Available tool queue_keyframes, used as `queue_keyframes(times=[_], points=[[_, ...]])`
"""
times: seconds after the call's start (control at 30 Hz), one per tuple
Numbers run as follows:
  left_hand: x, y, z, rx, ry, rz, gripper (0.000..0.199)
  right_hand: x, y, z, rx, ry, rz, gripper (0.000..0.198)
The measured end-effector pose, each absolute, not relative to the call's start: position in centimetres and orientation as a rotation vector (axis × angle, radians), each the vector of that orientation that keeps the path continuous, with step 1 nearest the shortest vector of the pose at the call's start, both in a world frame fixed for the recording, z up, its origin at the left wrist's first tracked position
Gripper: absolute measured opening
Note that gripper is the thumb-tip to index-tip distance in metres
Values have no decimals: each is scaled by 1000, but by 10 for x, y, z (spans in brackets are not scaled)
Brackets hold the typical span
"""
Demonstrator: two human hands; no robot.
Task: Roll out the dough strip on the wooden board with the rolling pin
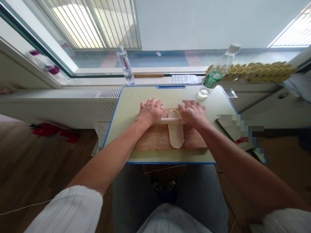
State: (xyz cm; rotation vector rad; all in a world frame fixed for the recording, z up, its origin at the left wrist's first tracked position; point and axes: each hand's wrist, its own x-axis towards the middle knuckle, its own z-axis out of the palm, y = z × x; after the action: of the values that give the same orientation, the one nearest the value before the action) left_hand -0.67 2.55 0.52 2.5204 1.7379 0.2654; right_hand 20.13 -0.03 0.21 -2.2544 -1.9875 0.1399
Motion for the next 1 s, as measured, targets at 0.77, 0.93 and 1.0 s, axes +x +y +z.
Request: queue_keyframes(times=[0.77, 0.93, 1.0], points=[[-25, -89, -9, 2505, 1674, 199, 66, 172, -141, -13, -2223, -1947, -114, 73], [-22, -81, -7, 2501, 1682, 210, 66, 175, -130, -16, -2214, -1956, -115, 72], [-21, -73, -7, 2487, 1687, 208, 66, 177, -122, -16, -2193, -1954, -127, 72]])
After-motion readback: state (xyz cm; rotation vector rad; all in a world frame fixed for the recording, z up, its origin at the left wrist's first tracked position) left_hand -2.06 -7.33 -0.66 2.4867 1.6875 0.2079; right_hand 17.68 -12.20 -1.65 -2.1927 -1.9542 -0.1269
